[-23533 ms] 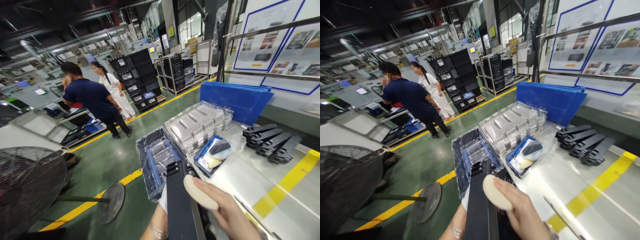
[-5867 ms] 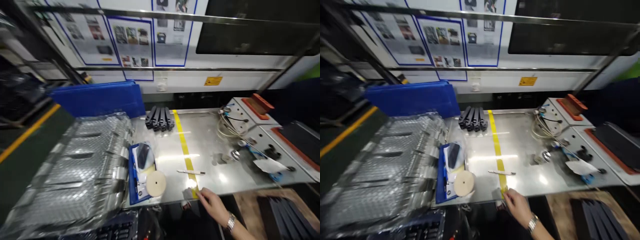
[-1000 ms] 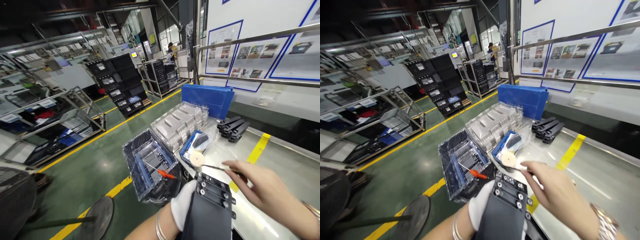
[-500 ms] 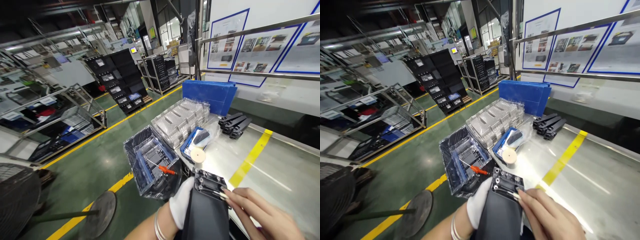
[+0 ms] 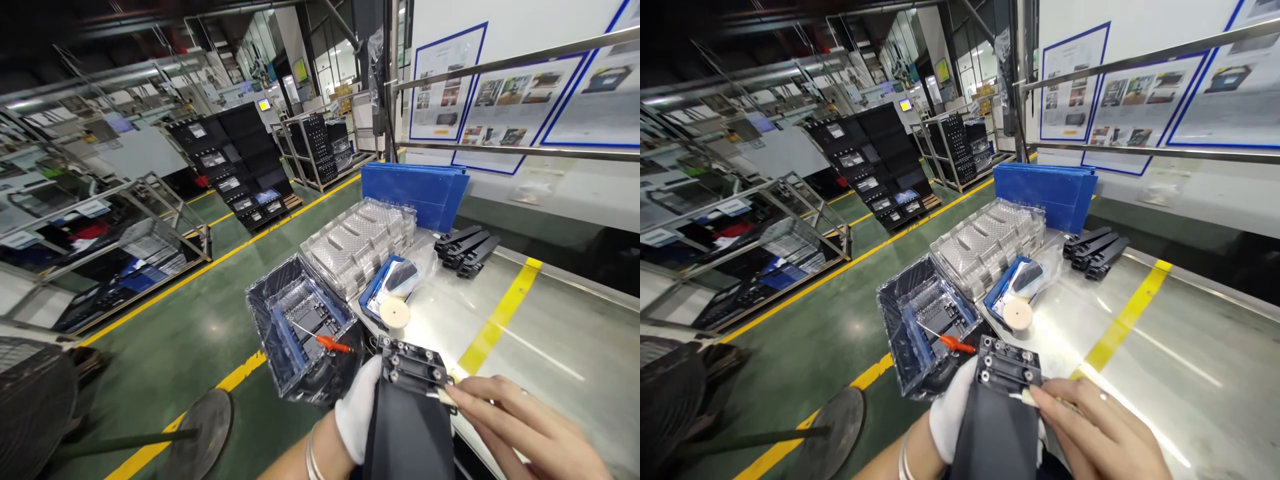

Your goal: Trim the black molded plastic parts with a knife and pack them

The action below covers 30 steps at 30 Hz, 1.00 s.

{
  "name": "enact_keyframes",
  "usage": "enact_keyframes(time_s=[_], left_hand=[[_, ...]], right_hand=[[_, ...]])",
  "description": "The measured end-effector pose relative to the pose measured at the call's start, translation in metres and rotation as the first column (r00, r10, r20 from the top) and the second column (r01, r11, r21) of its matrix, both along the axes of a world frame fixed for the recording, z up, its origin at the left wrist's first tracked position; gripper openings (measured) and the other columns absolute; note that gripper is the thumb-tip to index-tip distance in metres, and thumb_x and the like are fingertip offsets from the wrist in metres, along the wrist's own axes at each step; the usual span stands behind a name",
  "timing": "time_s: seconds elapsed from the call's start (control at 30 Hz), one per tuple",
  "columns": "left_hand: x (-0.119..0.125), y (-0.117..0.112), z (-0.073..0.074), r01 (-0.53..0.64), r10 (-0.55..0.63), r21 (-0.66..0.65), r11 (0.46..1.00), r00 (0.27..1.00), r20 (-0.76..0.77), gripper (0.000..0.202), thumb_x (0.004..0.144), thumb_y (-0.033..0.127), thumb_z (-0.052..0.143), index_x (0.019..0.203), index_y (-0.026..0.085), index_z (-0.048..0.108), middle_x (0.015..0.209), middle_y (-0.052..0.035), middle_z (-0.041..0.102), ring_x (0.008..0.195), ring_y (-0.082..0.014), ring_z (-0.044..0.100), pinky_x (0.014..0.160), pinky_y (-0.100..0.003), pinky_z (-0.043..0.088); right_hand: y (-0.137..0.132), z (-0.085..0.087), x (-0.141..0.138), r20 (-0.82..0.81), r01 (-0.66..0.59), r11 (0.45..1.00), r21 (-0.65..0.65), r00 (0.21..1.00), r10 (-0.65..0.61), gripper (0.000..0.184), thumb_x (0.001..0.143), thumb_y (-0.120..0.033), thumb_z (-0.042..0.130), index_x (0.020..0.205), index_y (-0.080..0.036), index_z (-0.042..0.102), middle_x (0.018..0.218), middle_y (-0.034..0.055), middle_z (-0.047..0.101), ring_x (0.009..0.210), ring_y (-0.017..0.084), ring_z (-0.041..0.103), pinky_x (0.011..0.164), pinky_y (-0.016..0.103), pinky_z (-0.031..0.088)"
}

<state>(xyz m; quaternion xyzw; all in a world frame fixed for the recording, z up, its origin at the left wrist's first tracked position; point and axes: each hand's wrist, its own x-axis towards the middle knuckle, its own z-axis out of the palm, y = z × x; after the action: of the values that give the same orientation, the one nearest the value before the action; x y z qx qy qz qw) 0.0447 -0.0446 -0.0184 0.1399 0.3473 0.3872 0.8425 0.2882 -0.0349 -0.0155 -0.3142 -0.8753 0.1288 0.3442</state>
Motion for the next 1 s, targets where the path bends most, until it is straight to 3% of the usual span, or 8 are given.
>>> enact_keyframes(time_s=[0.13,0.33,0.43,0.5,0.63,0.77,0.87,1.0], left_hand=[[-0.007,-0.003,-0.007,-0.108,0.131,0.273,0.956,0.989,-0.069,0.032,0.079,0.031,0.072,0.105,0.014,0.077,0.122,-0.0122,0.072,0.126,-0.0326,0.057,0.12,-0.036,0.029],[0.008,0.009,-0.011,-0.085,0.081,0.123,0.989,0.996,0.038,0.031,0.084,0.039,0.065,0.097,0.013,0.077,0.102,-0.0139,0.076,0.11,-0.0329,0.067,0.113,-0.048,0.041],[0.009,0.016,0.001,-0.106,0.098,0.091,0.99,0.991,0.086,0.04,0.084,0.047,0.063,0.098,0.012,0.077,0.1,-0.0143,0.076,0.103,-0.0332,0.069,0.11,-0.052,0.043],[0.004,0.016,0.004,-0.199,0.19,0.103,0.975,0.977,0.096,0.049,0.084,0.056,0.06,0.102,0.014,0.078,0.105,-0.0128,0.076,0.11,-0.0343,0.066,0.113,-0.052,0.039],[-0.017,-0.001,-0.026,-0.519,0.529,0.185,0.834,0.848,-0.008,0.044,0.081,0.06,0.064,0.094,0.021,0.081,0.115,-0.0071,0.076,0.134,-0.0337,0.052,0.123,-0.043,0.026],[-0.03,-0.014,-0.067,-0.543,0.557,0.168,0.822,0.829,-0.044,0.046,0.075,0.067,0.066,0.086,0.026,0.083,0.113,-0.0054,0.077,0.142,-0.0334,0.044,0.125,-0.042,0.024],[-0.024,-0.012,-0.072,-0.515,0.52,0.162,0.842,0.854,0.009,0.049,0.074,0.068,0.067,0.087,0.024,0.083,0.117,-0.0066,0.075,0.145,-0.0347,0.04,0.125,-0.044,0.024],[-0.013,-0.012,-0.066,-0.615,0.648,0.243,0.75,0.757,-0.082,0.045,0.075,0.06,0.071,0.101,0.025,0.082,0.122,-0.0035,0.073,0.146,-0.0324,0.038,0.127,-0.041,0.018]], right_hand=[[0.009,0.014,-0.009,-0.093,0.111,0.982,0.153,0.991,-0.098,0.039,0.092,-0.012,0.057,0.127,-0.024,0.066,0.109,0.0094,0.072,0.097,0.018,0.07,0.079,0.027,0.056],[0.022,0.026,-0.01,-0.027,-0.102,0.995,0.015,0.994,0.103,0.038,0.096,-0.011,0.051,0.131,-0.024,0.06,0.108,0.0076,0.071,0.1,0.013,0.069,0.08,0.018,0.057],[0.022,0.024,-0.009,-0.119,0.011,1.0,-0.009,0.993,-0.012,0.033,0.097,-0.018,0.053,0.128,-0.025,0.062,0.112,0.0088,0.068,0.102,0.014,0.069,0.08,0.017,0.059],[0.019,0.018,-0.014,-0.189,0.152,0.988,-0.018,0.97,-0.153,0.031,0.097,-0.023,0.055,0.127,-0.025,0.063,0.116,0.0105,0.065,0.106,0.016,0.068,0.08,0.018,0.059],[0.009,0.002,-0.034,-0.236,0.204,0.979,-0.017,0.951,-0.202,0.032,0.096,-0.022,0.055,0.127,-0.024,0.064,0.114,0.0105,0.065,0.103,0.015,0.069,0.079,0.016,0.059],[0.004,-0.009,-0.05,-0.245,0.211,0.978,-0.004,0.948,-0.205,0.033,0.096,-0.018,0.054,0.127,-0.024,0.063,0.109,0.0092,0.064,0.102,0.013,0.069,0.081,0.015,0.056],[0.005,-0.009,-0.052,-0.238,0.213,0.976,-0.03,0.947,-0.214,0.035,0.096,-0.016,0.054,0.13,-0.024,0.061,0.112,0.0095,0.063,0.105,0.013,0.066,0.083,0.016,0.056],[0.011,0.001,-0.05,-0.265,0.224,0.974,-0.04,0.937,-0.227,0.034,0.097,-0.016,0.054,0.129,-0.023,0.061,0.11,0.009,0.062,0.102,0.012,0.066,0.079,0.016,0.056]])
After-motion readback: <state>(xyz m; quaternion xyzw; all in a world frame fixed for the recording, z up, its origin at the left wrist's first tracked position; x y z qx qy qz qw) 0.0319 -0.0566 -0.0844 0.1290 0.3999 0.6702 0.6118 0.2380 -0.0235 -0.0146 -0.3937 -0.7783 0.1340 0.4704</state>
